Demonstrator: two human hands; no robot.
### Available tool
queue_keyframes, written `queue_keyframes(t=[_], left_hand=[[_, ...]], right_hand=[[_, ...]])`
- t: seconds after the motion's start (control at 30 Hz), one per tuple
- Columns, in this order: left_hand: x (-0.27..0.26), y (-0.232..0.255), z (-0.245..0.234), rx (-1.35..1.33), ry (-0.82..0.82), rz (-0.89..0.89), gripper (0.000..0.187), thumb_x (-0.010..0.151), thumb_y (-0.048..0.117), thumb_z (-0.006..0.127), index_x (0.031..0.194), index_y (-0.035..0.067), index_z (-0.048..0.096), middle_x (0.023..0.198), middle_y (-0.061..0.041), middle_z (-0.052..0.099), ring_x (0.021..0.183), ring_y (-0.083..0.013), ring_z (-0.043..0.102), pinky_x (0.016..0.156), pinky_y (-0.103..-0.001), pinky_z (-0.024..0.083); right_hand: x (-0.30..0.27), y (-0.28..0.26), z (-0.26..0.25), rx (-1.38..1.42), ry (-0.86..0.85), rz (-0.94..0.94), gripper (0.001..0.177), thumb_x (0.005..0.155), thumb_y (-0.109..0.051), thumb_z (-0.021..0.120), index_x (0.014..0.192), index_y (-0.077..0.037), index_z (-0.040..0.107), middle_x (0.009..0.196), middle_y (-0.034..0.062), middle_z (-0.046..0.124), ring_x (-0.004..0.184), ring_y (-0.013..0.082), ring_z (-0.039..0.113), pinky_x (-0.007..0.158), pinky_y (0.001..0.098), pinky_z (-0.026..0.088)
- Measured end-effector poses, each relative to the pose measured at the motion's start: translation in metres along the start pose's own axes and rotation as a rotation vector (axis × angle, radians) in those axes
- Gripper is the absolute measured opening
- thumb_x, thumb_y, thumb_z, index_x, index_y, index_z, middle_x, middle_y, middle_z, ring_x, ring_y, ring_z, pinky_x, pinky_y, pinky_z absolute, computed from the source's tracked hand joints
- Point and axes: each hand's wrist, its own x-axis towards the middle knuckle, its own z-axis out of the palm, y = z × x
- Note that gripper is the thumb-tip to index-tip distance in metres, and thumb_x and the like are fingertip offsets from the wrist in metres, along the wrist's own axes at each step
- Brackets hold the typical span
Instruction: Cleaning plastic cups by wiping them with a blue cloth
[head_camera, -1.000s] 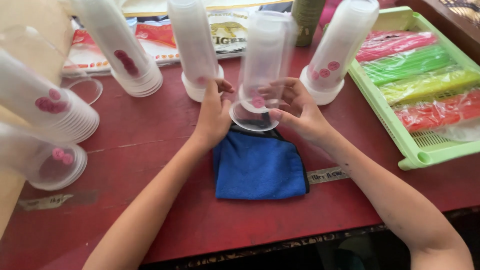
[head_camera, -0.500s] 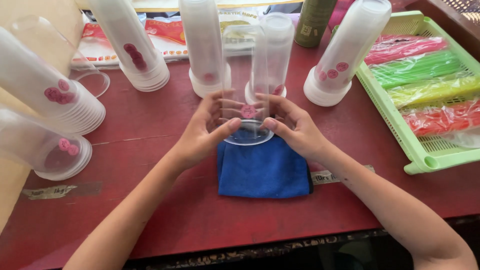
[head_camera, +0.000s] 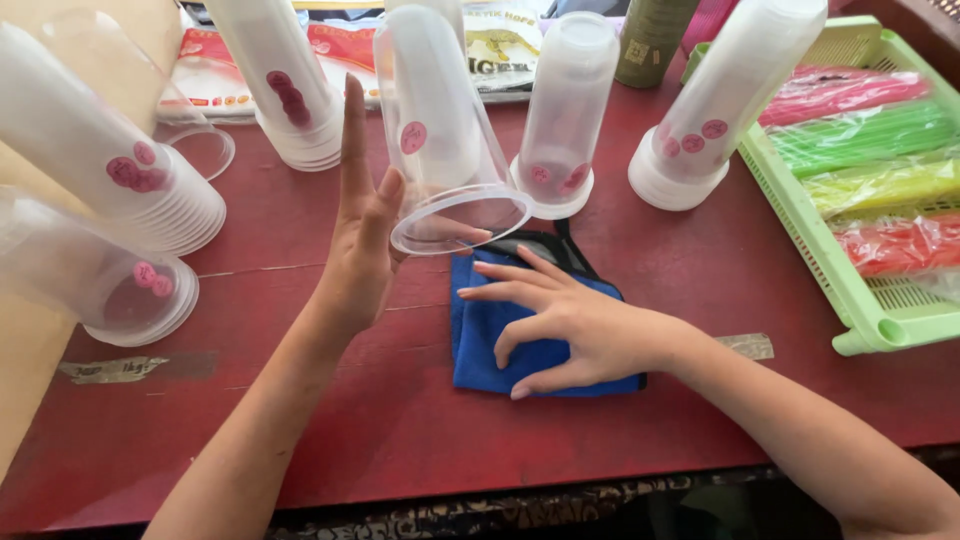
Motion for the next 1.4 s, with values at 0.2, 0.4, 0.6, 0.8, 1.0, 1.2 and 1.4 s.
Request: queue_keyframes(t=[0.2,0.4,0.6,0.8,1.0,1.2,1.4], left_hand=[[0.001,-0.003,-0.005,-0.148,-0.100,0.143,0.066,0.113,0.048,0.047,0.159,0.046,0.000,0.182,-0.021,0.012,0.118,-0.0434,0.075,0.075,-0.045,0.070],[0.003,-0.001,-0.003,-0.258,0.019,0.083,0.069,0.105,0.052,0.055,0.159,0.043,0.014,0.179,-0.005,0.004,0.129,-0.0380,0.067,0.074,-0.046,0.069],[-0.001,0.010,-0.002,-0.320,-0.010,0.060,0.069,0.102,0.058,0.052,0.160,0.044,0.016,0.180,0.004,0.007,0.114,-0.0455,0.073,0.068,-0.047,0.067],[-0.004,0.022,0.001,-0.459,0.033,-0.084,0.082,0.089,0.050,0.051,0.163,0.037,0.019,0.140,-0.026,0.061,0.108,-0.0455,0.072,0.067,-0.050,0.065],[-0.006,0.026,-0.003,-0.550,-0.004,-0.107,0.086,0.087,0.057,0.055,0.163,0.035,0.021,0.151,-0.022,0.053,0.109,-0.0520,0.070,0.063,-0.052,0.065],[-0.012,0.026,-0.008,-0.269,-0.259,0.035,0.101,0.095,0.039,0.074,0.159,0.041,-0.003,0.180,-0.008,0.001,0.127,-0.0513,0.065,0.078,-0.049,0.067],[-0.011,0.045,0.005,-0.037,-0.153,-0.069,0.097,0.089,0.016,0.073,0.160,0.024,0.007,0.156,-0.019,0.041,0.078,-0.0265,0.073,0.066,-0.035,0.069]], right_hand=[[0.001,0.001,0.008,-0.134,-0.073,0.032,0.033,0.095,-0.042,0.069,0.116,-0.017,0.064,0.160,0.0201,0.040,0.152,0.0370,0.033,0.123,0.0621,0.004],[0.002,0.002,0.020,-0.404,0.059,-0.015,0.051,0.099,-0.050,0.062,0.143,-0.025,0.059,0.133,0.0088,0.058,0.121,0.0275,0.057,0.117,0.0540,0.027],[0.003,0.007,0.028,-0.564,0.246,-0.106,0.031,0.101,-0.040,0.068,0.126,-0.021,0.069,0.102,0.0034,0.057,0.087,0.0233,0.054,0.093,0.0433,0.041],[0.008,-0.005,0.019,-0.362,0.133,-0.077,0.032,0.094,-0.041,0.073,0.108,-0.014,0.066,0.143,0.0163,0.054,0.140,0.0367,0.048,0.121,0.0663,0.018],[0.001,0.017,0.030,-0.525,0.131,-0.005,0.033,0.090,-0.034,0.071,0.117,-0.016,0.062,0.129,0.0084,0.062,0.119,0.0323,0.056,0.097,0.0499,0.040],[-0.013,0.022,0.021,-0.068,0.327,0.390,0.035,0.097,-0.029,0.062,0.125,-0.009,0.056,0.118,0.0065,0.066,0.099,0.0233,0.064,0.090,0.0358,0.049],[-0.019,0.019,0.009,0.358,0.671,0.414,0.022,0.106,-0.026,0.051,0.119,-0.009,0.050,0.101,0.0004,0.055,0.089,0.0078,0.052,0.081,0.0241,0.042]])
